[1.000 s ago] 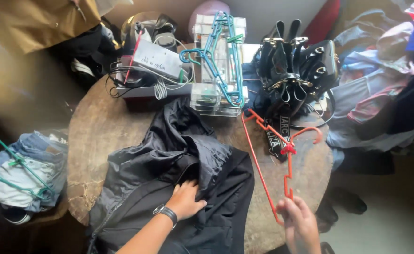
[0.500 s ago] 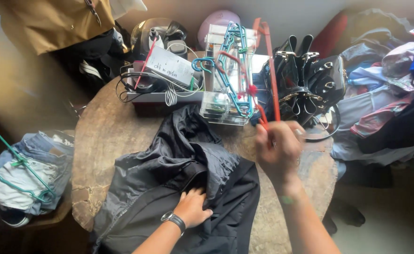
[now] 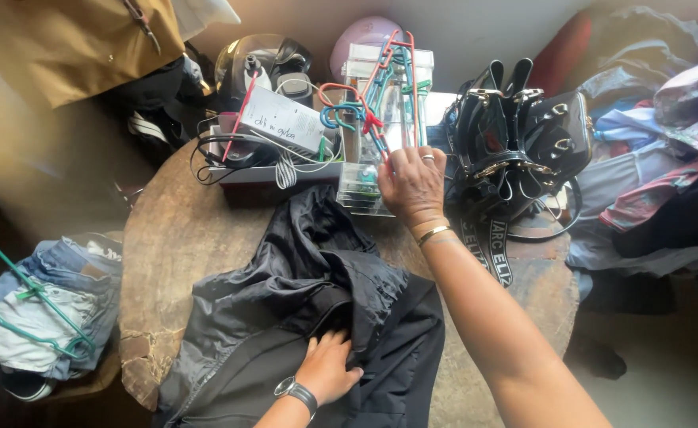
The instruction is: Fold a black jacket on a table.
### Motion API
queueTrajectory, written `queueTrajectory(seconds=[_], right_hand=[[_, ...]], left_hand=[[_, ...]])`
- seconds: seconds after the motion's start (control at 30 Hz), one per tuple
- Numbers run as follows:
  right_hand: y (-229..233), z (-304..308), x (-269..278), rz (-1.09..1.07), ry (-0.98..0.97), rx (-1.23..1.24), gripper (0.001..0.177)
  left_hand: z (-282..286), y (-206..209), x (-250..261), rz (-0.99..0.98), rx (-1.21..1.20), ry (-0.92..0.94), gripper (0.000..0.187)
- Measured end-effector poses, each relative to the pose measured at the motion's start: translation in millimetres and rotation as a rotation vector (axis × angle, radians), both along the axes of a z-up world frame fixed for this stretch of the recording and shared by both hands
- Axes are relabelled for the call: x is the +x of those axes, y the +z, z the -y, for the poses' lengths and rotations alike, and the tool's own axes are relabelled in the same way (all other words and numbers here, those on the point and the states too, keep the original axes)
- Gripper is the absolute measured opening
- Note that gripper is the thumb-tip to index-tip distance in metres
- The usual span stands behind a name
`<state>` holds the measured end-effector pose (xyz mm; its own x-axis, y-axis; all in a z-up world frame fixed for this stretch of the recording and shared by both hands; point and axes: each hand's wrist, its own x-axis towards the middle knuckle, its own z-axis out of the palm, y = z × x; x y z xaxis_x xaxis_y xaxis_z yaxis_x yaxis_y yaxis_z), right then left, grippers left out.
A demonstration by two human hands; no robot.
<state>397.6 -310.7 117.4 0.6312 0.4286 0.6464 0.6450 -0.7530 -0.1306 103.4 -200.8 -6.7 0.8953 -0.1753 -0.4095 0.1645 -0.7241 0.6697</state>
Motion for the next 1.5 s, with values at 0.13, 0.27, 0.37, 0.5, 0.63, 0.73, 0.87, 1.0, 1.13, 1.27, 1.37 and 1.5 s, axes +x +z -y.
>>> queueTrajectory(seconds=[0.13,0.27,0.37,0.5,0.63,0.73,0.87,1.0,1.13,1.27,1.37,1.5], right_hand=[[-0.5,6.1,-11.0,0.019,0.01,-0.02,0.022],[1.5,12.0,-19.0,-0.047,-0.025,-0.021,0.027],[0.7,14.8,-19.6,-0.076,-0.015,-0.025,0.024],[-4.2,13.2,-14.8,-0.085,-0.033,-0.013,0.025],[-10.7,10.9,-12.5,-0.111,-0.058,0.003,0.026],[-18.7,9.3,-9.5,-0.136,-0.113,0.024,0.025],[-30.5,9.5,0.8,-0.147,-0.146,0.02,0.022],[-12.2,12.0,-13.3,-0.135,-0.123,0.051,0.021],[3.9,44.8,-77.6,-0.18,0.029,0.242,0.017],[-57.9,101.3,-201.2,-0.493,-0.232,0.367,0.02],[-185.0,161.1,-333.2,-0.99,-0.631,0.361,0.066],[-175.3,137.6,-418.8,-1.104,-0.723,0.371,0.067]], left_hand=[[-0.7,5.9,1.2,0.001,0.014,-0.008,0.054],[-1.7,10.4,2.7,-0.013,0.027,-0.022,0.055],[-2.5,11.6,5.2,-0.014,0.045,-0.037,0.055],[-3.0,14.8,5.5,-0.022,0.02,-0.028,0.057],[-2.8,10.8,5.8,-0.022,0.034,-0.03,0.058],[-3.1,9.9,5.1,-0.029,0.042,-0.035,0.057],[-2.7,0.3,5.5,-0.016,0.057,-0.045,0.057],[-4.6,-1.7,0.7,-0.056,0.044,-0.03,0.06],[-1.0,13.7,8.1,-0.036,0.042,-0.05,0.058],[-1.5,21.5,3.0,0.054,-0.035,0.048,0.042],[7.3,21.3,3.1,0.21,-0.157,0.236,0.036],[55.8,55.0,40.8,0.372,-0.136,0.076,0.031]])
